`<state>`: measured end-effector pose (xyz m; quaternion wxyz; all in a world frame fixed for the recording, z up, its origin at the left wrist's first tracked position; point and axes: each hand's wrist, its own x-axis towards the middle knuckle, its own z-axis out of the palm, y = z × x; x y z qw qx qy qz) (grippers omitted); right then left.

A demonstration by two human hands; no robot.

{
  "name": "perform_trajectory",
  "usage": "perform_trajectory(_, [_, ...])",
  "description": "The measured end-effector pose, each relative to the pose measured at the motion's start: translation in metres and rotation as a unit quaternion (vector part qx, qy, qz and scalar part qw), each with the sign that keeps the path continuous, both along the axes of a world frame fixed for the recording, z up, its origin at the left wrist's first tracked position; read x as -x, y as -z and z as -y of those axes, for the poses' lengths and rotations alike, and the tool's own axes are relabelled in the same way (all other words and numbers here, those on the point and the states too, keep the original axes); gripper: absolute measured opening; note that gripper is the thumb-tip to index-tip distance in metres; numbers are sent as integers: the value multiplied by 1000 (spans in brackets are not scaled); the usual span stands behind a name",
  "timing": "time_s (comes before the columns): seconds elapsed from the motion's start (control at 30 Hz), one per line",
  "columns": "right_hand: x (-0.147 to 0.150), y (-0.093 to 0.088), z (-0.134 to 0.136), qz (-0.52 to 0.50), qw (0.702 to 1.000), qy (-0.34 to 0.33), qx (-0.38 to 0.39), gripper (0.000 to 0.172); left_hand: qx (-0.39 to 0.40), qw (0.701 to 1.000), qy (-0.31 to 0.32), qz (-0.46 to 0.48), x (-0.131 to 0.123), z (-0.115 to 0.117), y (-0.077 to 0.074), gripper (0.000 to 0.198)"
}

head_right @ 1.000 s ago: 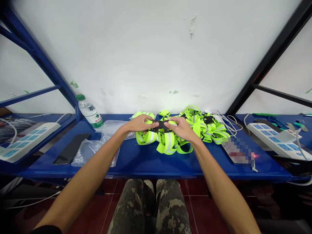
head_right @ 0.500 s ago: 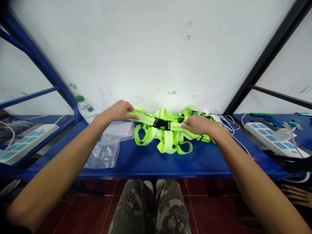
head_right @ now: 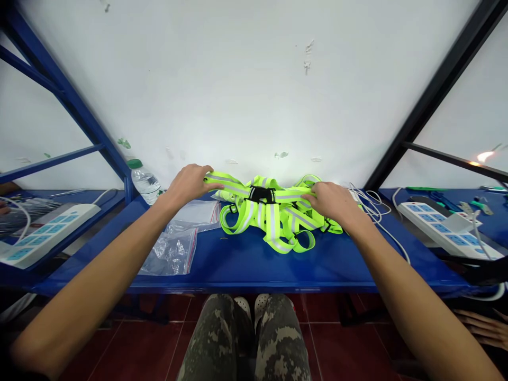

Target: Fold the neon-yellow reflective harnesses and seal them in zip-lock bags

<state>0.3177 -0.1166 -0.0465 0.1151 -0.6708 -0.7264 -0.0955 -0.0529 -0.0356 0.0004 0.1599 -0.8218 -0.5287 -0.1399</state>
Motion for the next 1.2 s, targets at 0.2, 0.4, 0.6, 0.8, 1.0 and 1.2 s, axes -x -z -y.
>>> perform_trajectory(0.2, [-1, -6, 0, -20, 999, 0, -38, 38, -8, 998, -41, 41, 3, -4, 4, 61])
perform_trajectory(0.4, [-4, 6, 4, -58, 996, -57, -38, 38, 18, 997, -27, 72, 2, -5, 15, 57])
perform_trajectory(0.6, [10, 25, 6, -106, 988, -115, 15, 41, 98, 977, 62, 177, -8, -5, 41, 41])
perform_trajectory(0.8, [19, 27, 5, -209, 968, -112, 85, 36, 166, 930, 190, 266, -16, -5, 48, 33])
perform_trajectory(1.0, [26, 17, 0, -154, 986, -68, 2, 39, 12, 960, 145, 237, -20, 8, 37, 24])
perform_trajectory(1.2, [43, 7, -4, -153, 974, -142, 91, 44, -113, 964, 120, 211, -33, 19, 39, 24])
